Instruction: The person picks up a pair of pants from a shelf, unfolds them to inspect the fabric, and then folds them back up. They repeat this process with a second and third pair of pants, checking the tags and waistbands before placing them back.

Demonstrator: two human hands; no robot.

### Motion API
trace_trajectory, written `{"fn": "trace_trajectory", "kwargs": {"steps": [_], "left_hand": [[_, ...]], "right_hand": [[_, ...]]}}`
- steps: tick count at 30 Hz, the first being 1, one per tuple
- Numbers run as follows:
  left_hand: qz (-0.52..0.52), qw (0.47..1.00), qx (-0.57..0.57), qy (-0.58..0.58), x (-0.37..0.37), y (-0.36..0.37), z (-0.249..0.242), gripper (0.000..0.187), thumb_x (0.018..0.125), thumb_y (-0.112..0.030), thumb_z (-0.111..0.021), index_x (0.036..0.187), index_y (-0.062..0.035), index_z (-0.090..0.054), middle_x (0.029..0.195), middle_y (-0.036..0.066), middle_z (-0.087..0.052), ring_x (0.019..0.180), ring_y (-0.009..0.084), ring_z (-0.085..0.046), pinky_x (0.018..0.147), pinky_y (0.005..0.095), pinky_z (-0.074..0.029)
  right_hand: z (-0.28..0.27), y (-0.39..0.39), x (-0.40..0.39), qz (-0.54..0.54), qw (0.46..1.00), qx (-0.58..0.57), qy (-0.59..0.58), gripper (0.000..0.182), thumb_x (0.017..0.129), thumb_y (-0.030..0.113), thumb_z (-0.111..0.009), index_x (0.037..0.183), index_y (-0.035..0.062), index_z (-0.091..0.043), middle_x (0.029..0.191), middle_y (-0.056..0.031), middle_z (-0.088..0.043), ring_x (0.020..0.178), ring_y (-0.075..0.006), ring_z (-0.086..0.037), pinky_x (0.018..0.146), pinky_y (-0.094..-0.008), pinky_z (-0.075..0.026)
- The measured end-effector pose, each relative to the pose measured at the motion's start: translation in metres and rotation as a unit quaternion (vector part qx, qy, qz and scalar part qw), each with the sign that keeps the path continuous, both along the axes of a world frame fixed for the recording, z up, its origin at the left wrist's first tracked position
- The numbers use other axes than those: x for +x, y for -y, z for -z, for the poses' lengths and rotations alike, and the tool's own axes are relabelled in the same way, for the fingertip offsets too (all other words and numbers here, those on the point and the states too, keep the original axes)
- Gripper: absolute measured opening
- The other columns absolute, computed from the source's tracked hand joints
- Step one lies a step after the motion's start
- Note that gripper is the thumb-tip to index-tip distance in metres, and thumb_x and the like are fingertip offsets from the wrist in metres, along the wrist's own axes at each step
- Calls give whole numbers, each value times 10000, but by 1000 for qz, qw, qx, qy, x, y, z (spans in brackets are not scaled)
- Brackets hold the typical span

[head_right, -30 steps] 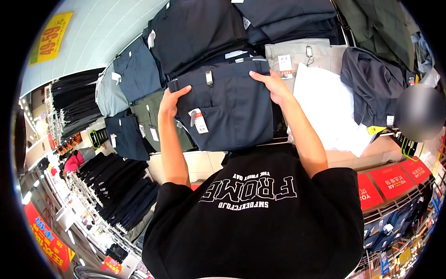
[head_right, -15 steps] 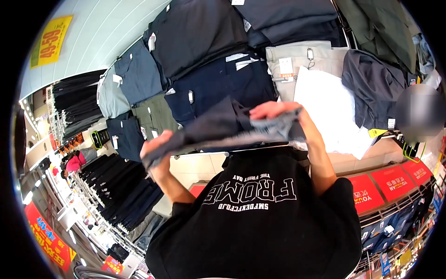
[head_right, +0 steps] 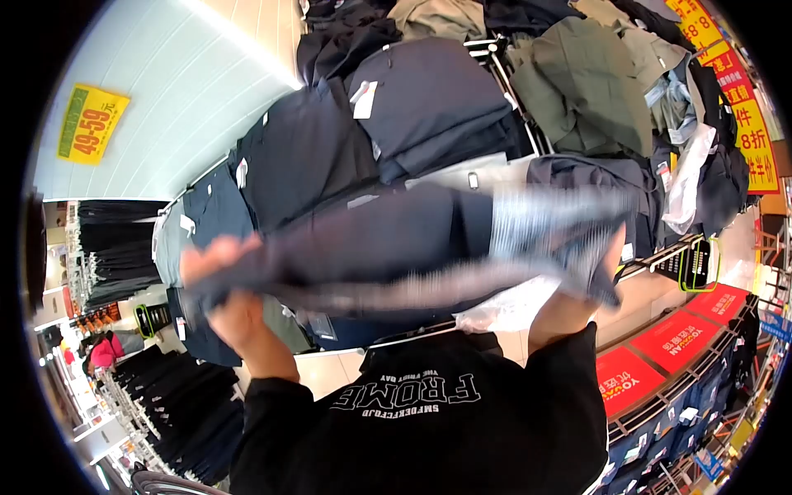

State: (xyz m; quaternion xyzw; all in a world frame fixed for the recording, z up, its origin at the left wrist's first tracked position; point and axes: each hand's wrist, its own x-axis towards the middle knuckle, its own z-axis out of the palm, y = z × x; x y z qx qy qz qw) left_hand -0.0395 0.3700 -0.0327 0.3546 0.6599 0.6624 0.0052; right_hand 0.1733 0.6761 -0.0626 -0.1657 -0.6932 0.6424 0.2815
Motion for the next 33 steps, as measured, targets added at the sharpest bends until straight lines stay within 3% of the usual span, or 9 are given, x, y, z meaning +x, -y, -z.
{"fn": "trace_trajectory", "kwargs": {"steps": [2,3,6,9,11,17,23,25,33], "left_hand": [[-45,980,86,176,-34,-60,-9,422,696,-15,-796,1054,15,-574,1012,113,-656,856,174,-632,791,304,-516],[-11,979,78,188,-60,-93,-13,473,723,2,-781,1141,54,-569,1021,103,-658,903,179,-637,833,292,-512],[90,970,26,223,-161,-173,38,459,775,-89,-774,1157,62,-569,1073,129,-651,928,183,-635,864,289,-506],[-125,967,-153,158,-220,-208,163,827,722,-382,-821,1304,52,-427,1260,264,-534,1172,284,-536,961,375,-450],[-161,937,-306,48,-188,-204,201,892,710,-461,-790,1313,66,-398,1294,302,-488,1170,449,-506,982,458,-424],[-207,899,-315,-223,-112,-234,245,609,849,-267,-642,1372,-45,-422,1427,293,-343,1288,477,-349,1059,551,-279],[-68,874,-394,-275,-101,-253,269,566,912,-353,-550,1407,-104,-436,1474,251,-311,1351,496,-256,1085,620,-197],[-86,853,-416,-302,-90,-252,276,621,941,-404,-497,1458,-95,-349,1516,241,-240,1376,516,-180,1096,632,-140],[-70,877,-387,-276,-76,-235,293,640,932,-401,-516,1461,-92,-330,1543,220,-176,1396,500,-131,1086,650,-117]], "right_hand": [[-8,-29,-15,159,982,-4,106,550,724,139,-773,1207,-34,-576,1094,-124,-645,1007,-203,-619,862,-362,-514],[-26,-43,-54,153,986,57,37,433,731,135,-792,1103,-23,-636,957,-73,-679,890,-160,-635,808,-312,-510],[4,-133,-156,62,997,47,8,417,787,217,-774,1097,-26,-636,1020,-100,-673,907,-144,-632,816,-280,-504],[77,-183,-225,98,989,43,105,722,742,412,-796,1209,-77,-542,1121,-165,-645,1008,-219,-634,876,-316,-500],[178,-232,-253,23,929,213,302,986,709,582,-751,1329,-106,-411,1322,-265,-518,1222,-321,-530,1022,-379,-415],[253,-183,-268,106,914,281,271,992,751,675,-638,1376,-51,-381,1315,-285,-503,1212,-413,-501,1013,-445,-403],[211,-176,-274,153,868,415,226,806,841,634,-561,1333,1,-476,1331,-231,-514,1222,-396,-497,1028,-425,-392],[180,-146,-278,170,824,486,238,635,905,504,-519,1346,48,-489,1325,-209,-513,1265,-368,-442,1054,-473,-321],[229,-124,-270,61,840,489,226,803,849,617,-531,1420,65,-413,1458,-242,-368,1360,-406,-317,1122,-516,-218]]}}
